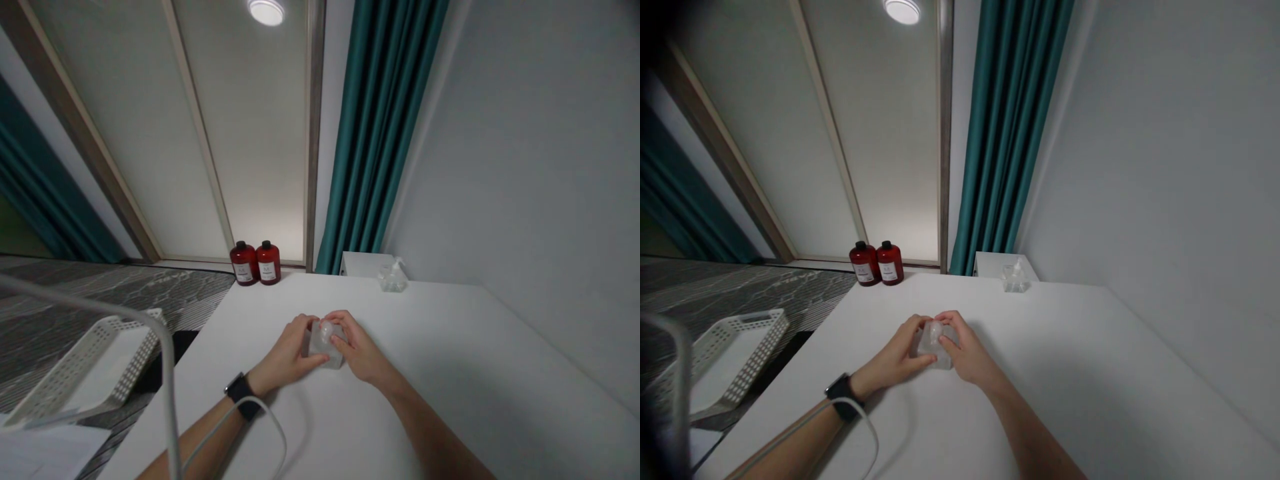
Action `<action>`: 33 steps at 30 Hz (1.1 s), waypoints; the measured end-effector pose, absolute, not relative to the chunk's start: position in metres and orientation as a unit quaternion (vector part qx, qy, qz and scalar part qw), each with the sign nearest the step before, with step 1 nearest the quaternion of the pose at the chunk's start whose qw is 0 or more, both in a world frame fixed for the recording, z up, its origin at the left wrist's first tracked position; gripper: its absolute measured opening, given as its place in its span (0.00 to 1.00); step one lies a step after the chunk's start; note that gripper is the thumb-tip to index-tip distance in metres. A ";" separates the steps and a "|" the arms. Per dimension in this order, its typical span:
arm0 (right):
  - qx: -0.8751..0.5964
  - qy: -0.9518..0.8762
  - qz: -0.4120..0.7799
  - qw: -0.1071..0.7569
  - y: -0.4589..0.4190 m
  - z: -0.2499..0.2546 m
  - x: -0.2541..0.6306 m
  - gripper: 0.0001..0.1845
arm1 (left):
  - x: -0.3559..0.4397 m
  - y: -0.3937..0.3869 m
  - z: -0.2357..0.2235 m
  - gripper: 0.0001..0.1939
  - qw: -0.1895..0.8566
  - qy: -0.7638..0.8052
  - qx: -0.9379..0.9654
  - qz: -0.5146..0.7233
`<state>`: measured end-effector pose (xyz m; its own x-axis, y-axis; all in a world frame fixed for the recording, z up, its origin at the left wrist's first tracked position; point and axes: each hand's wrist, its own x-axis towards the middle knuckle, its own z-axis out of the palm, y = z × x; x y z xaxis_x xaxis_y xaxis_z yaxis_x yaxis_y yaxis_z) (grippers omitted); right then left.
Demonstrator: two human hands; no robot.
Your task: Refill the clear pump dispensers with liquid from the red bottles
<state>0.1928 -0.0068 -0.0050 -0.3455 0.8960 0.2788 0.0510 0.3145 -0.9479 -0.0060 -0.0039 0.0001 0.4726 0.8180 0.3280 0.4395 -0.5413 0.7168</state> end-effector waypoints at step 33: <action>-0.416 -0.778 0.344 0.322 -0.012 -0.004 0.195 0.34 | -0.020 -0.006 0.006 0.34 0.217 0.371 0.862 0.268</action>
<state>0.1952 -0.0119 -0.0044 -0.4462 0.8686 0.2155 0.4249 0.4176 -0.8032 -0.0204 -0.0059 0.0063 0.5805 0.7565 0.3012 0.5239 -0.6302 0.5731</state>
